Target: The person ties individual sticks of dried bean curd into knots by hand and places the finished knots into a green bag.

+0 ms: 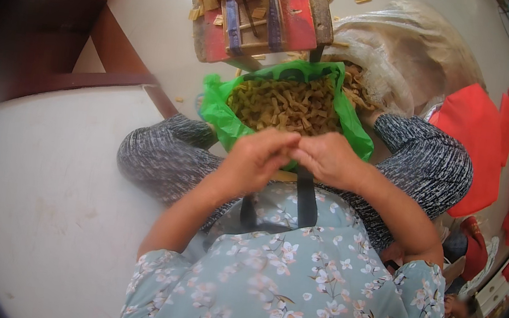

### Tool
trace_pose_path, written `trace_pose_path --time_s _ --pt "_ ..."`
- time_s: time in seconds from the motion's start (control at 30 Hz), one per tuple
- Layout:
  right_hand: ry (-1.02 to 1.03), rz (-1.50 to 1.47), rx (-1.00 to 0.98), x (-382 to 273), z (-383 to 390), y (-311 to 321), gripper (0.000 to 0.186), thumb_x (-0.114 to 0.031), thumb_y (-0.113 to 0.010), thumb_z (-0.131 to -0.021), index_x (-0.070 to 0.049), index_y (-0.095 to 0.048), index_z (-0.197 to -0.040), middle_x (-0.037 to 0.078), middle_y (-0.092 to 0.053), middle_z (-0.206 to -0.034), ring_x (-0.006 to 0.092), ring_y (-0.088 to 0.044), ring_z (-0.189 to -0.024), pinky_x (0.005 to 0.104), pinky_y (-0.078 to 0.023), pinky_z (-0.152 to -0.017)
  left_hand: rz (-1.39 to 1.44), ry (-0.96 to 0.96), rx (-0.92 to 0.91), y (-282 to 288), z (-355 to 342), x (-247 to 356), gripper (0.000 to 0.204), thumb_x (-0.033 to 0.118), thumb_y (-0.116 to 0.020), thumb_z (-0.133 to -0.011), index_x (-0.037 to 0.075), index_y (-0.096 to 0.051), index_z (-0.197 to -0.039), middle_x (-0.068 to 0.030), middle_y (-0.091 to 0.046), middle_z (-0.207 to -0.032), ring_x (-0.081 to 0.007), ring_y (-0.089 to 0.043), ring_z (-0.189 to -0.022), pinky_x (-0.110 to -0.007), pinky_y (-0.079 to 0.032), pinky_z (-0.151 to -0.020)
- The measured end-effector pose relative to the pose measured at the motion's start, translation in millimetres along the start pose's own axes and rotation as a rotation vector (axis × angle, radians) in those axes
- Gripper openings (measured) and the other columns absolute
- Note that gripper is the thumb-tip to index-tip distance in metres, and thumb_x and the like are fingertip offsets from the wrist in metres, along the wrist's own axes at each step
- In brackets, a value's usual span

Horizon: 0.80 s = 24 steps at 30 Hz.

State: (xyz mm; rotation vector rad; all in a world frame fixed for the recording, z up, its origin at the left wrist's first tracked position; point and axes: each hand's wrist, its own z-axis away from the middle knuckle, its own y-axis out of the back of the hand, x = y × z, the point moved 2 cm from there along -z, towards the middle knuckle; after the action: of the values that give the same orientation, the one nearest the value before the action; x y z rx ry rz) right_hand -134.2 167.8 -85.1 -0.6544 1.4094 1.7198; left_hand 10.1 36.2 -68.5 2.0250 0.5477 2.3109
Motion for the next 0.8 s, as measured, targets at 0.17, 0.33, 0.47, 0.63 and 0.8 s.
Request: trace_pose_path --time_s 0.17,0.33,0.47,0.63,0.8 --pt "0.028 -0.007 -0.150 -7.1 34.6 -12.1 0.025 -0.029 -0.060 -0.093 -0.008 -0.065 -0.082 0.016 -0.066 -0.077 0.0397 -0.063 -0.072 0.0502 -0.048 -0.064 -0.304 -0.158 -0.241 -20.6 17.5 -0.1 0.026 0.007 -0.074 -0.079 0.004 -0.067 -0.103 -0.0133 -0.062 -0.084 -0.0307 -0.064 -0.078 -0.040 -0.052 -0.074" --pt "0.228 -0.025 -0.310 -50.6 59.6 12.8 0.021 -0.026 -0.060 -0.092 -0.010 -0.063 -0.079 0.012 -0.061 -0.070 0.0357 -0.062 -0.068 0.0465 -0.048 -0.060 -0.285 -0.556 -0.211 -9.6 28.7 52.9 0.018 0.010 -0.066 -0.073 0.005 -0.062 -0.090 -0.0065 -0.052 -0.076 -0.0267 -0.057 -0.075 -0.044 -0.049 -0.078" --pt "0.252 -0.098 -0.187 -36.6 42.2 6.5 0.016 -0.024 -0.063 -0.090 -0.011 -0.063 -0.081 0.010 -0.060 -0.068 0.0328 -0.062 -0.065 0.0431 -0.049 -0.058 -0.366 -0.509 -0.163 1.6 23.9 36.9 0.016 0.009 -0.064 -0.073 0.006 -0.062 -0.089 -0.0068 -0.054 -0.077 -0.0267 -0.057 -0.076 -0.043 -0.049 -0.080" --pt "-0.162 0.422 -0.144 76.1 -37.2 -38.8 0.018 -0.024 -0.060 -0.091 -0.008 -0.068 -0.092 0.015 -0.069 -0.082 0.0370 -0.066 -0.076 0.0491 -0.051 -0.065 -0.832 -0.214 -0.007 8.5 -6.7 -68.7 0.014 0.011 -0.065 -0.082 0.008 -0.066 -0.096 -0.0102 -0.065 -0.090 -0.0301 -0.063 -0.089 -0.045 -0.047 -0.083" --pt "-0.340 0.220 0.197 116.4 -69.3 -64.0 0.019 -0.027 -0.064 -0.089 -0.009 -0.070 -0.092 0.017 -0.070 -0.084 0.0393 -0.067 -0.081 0.0506 -0.053 -0.072 -0.828 0.010 0.180 23.2 -10.7 -100.4 0.015 0.019 -0.062 -0.087 0.009 -0.068 -0.097 -0.0109 -0.069 -0.091 -0.0295 -0.066 -0.091 -0.049 -0.046 -0.087"
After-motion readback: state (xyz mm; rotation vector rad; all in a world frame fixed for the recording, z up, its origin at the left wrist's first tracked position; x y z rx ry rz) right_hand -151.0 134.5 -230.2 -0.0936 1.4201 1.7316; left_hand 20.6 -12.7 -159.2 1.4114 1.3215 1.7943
